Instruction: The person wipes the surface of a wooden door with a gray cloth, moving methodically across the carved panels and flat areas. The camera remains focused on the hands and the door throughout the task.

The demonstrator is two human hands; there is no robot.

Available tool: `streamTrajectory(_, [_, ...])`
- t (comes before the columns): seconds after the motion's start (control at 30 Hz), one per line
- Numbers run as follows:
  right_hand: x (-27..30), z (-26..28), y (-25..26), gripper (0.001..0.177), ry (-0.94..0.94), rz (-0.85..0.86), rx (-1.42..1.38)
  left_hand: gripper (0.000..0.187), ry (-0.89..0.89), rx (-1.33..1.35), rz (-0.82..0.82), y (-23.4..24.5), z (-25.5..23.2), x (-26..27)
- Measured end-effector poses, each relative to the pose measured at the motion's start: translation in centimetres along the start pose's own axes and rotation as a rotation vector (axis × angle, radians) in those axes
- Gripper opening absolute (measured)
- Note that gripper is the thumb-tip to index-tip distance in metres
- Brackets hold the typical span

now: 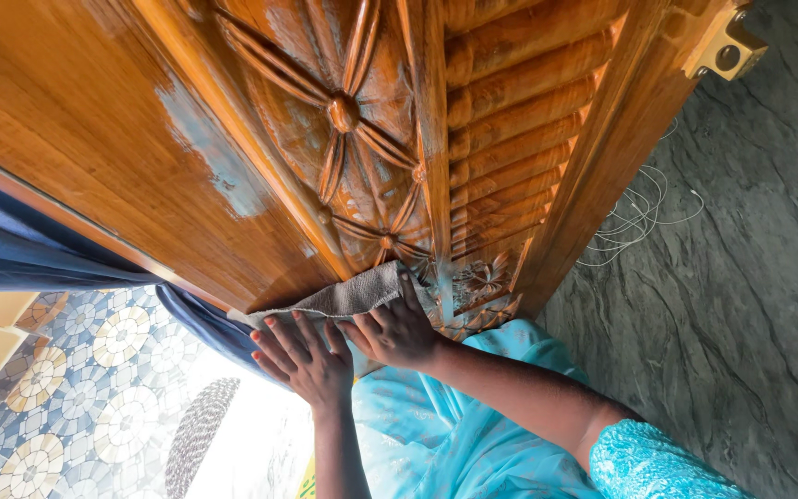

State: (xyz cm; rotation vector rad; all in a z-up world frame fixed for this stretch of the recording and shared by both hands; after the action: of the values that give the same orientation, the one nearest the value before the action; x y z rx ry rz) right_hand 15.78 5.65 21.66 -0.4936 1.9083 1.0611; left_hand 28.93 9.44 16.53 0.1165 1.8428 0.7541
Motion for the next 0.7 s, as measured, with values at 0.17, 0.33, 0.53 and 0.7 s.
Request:
streamTrajectory(0.17, [-2.9,-0.8,0.8,0.037,-0.039,-0.105,-0.085,0.067,0.008,0.061,-0.023,-0.3,-0.4,-1.2])
streamTrajectory(0.33, [-3.7,-1.3,-0.7,0.05,0.016,-0.102,-0.063,0.07,0.01,0.259,0.016,-2.3,-0.2,-0.9])
streamTrajectory(0.53, [-1.0,-0.5,-4.0,0.057,0.069,-0.048,0.112,0.072,-0.08,0.057,-0.083,-7.5,0.6,2.1])
streamTrajectory(0.7, [4.7,0.5,-8.2,0.055,0.114,-0.001,0.136,0.075,-0.117,0.028,-0.072,-13.2,2.6,8.4])
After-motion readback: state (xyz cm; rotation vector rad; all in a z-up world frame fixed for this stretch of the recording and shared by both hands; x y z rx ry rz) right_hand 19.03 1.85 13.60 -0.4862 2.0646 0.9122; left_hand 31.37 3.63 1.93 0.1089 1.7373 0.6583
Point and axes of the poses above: each hand's wrist, its own x-axis away from the middle knuckle, its own y-axis out of the back of the hand, z = x × y, the point moved 10 cm from there along -x, towards the middle knuckle, and after that the axes turned 10 degrees about y, right-handed, at the moved point
